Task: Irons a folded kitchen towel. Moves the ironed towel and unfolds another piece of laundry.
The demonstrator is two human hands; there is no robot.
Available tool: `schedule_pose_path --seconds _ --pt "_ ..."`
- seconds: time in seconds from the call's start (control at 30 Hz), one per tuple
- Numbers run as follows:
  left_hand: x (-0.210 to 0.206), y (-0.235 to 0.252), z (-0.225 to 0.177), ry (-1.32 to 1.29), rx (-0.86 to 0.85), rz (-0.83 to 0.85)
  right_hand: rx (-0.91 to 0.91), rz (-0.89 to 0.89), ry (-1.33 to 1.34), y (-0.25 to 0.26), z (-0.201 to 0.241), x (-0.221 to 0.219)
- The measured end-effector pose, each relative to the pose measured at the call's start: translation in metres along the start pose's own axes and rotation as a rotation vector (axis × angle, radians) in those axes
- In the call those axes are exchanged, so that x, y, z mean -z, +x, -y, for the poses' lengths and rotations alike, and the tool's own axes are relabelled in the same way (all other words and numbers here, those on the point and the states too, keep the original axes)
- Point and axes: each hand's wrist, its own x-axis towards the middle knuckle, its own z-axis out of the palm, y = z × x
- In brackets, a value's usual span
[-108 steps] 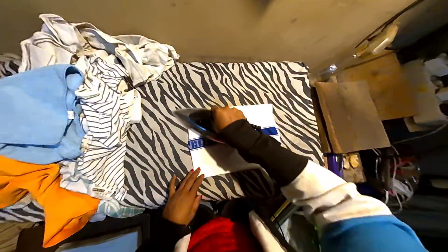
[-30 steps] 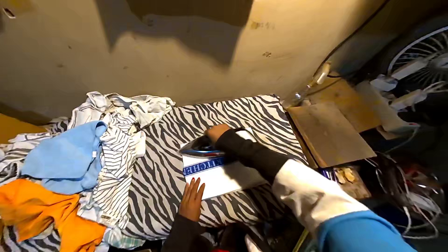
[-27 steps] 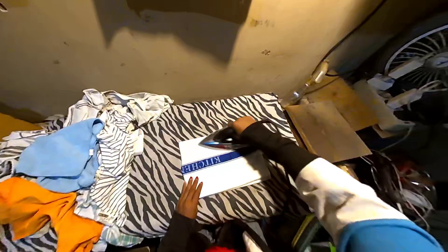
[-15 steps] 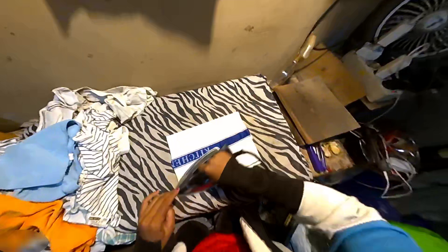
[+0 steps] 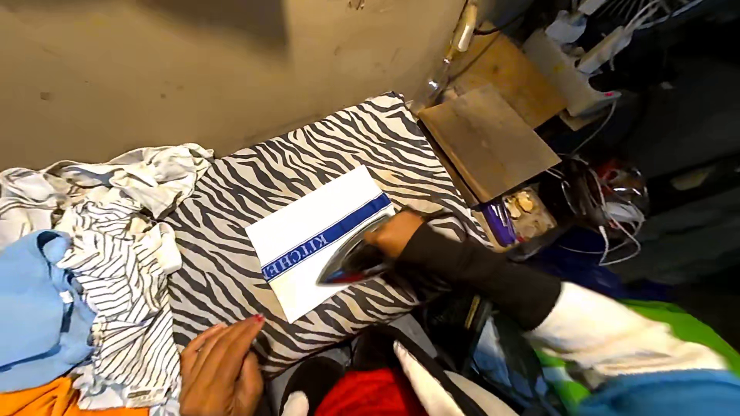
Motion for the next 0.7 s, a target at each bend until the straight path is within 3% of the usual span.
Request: schedule_pose_path --seconds 0.1,0.2,0.3,0.47,0.6,0.7 --pt "-0.011 0.031 -0.035 -0.111 -0.105 0.011 0.048 0.145 0.176 0.029 0.1 -0.007" --pt "-0.013 0.049 -0.066 -0.162 -0.198 0.036 0.04 0.342 0.352 0.045 0.147 -0.009" --pt "-0.002 0.05 -0.066 -0.163 -0.195 0.062 -0.027 0.377 0.294 0.029 0.122 0.008" --pt "-0.006 0.025 -0.034 -0.121 -0.09 0.042 -0.253 0.323 0.129 -0.032 0.008 0.04" --pt "-0.059 0.011 -0.025 -0.095 0.024 0.138 -0.327 0.267 0.044 -0.033 -0.015 0.078" --pt "-0.109 -0.002 -0.033 -0.119 0.031 0.431 -0.34 0.194 0.059 0.016 -0.011 0.061"
